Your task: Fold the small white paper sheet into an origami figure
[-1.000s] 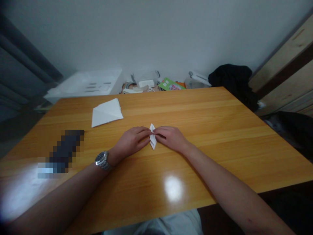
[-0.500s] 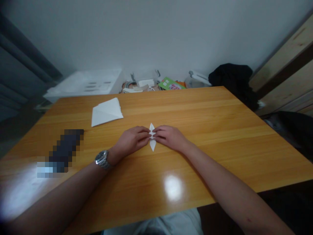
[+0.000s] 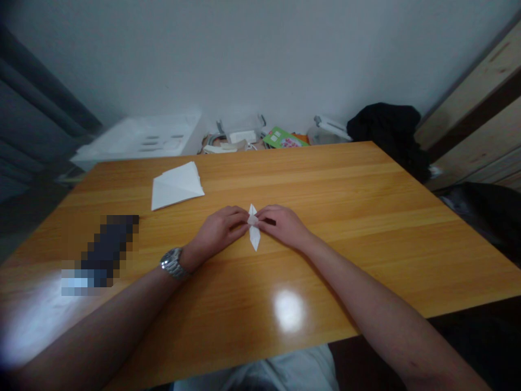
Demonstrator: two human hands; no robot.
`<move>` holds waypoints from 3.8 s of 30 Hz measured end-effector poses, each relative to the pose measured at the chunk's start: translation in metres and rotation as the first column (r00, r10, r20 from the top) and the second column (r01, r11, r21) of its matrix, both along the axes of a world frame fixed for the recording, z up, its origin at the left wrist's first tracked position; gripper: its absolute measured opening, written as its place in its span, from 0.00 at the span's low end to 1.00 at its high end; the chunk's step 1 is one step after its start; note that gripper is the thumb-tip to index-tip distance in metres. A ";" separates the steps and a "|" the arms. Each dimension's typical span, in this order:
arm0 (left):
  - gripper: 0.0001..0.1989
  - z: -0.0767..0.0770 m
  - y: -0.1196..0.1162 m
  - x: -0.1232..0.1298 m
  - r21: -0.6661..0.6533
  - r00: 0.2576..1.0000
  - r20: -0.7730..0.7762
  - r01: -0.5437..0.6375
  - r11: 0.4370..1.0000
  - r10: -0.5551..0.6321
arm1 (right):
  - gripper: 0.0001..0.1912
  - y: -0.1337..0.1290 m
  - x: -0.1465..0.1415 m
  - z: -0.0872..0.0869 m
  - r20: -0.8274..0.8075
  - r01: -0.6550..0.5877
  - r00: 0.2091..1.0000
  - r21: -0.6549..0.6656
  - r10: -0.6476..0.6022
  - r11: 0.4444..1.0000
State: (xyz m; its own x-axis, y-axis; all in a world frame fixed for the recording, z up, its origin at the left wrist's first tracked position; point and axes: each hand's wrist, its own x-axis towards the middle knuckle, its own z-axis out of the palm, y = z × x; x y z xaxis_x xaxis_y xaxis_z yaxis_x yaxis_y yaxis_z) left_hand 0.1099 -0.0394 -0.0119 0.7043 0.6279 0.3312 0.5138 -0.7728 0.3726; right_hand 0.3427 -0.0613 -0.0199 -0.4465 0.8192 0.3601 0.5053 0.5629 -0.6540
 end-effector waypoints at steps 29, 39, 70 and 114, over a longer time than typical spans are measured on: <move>0.06 -0.003 0.003 0.002 -0.089 0.998 0.062 -0.003 0.996 0.009 | 0.05 0.004 -0.002 -0.001 -0.028 0.020 0.999 -0.019 -0.021 1.000; 0.05 -0.002 0.002 0.006 -0.112 0.996 0.074 -0.045 0.993 0.054 | 0.04 0.004 -0.005 -0.001 -0.011 0.054 0.998 -0.027 -0.055 0.998; 0.06 -0.004 -0.003 0.007 -0.058 0.992 0.055 -0.111 0.992 0.114 | 0.06 0.002 -0.006 -0.007 0.056 0.117 0.991 0.126 -0.125 0.985; 0.10 0.003 -0.005 0.002 0.036 0.996 -0.065 -0.060 0.998 0.063 | 0.06 0.005 0.011 -0.007 0.164 0.028 0.985 0.192 -0.060 0.981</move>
State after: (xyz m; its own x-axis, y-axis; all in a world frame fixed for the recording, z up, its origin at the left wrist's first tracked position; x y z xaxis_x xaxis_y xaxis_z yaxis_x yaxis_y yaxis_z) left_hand 0.1123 -0.0440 -0.0091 0.6857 0.6598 0.3074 0.5834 -0.7507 0.3102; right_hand 0.3538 -0.0562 -0.0265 -0.4787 0.7641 0.4324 0.6263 0.6423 -0.4418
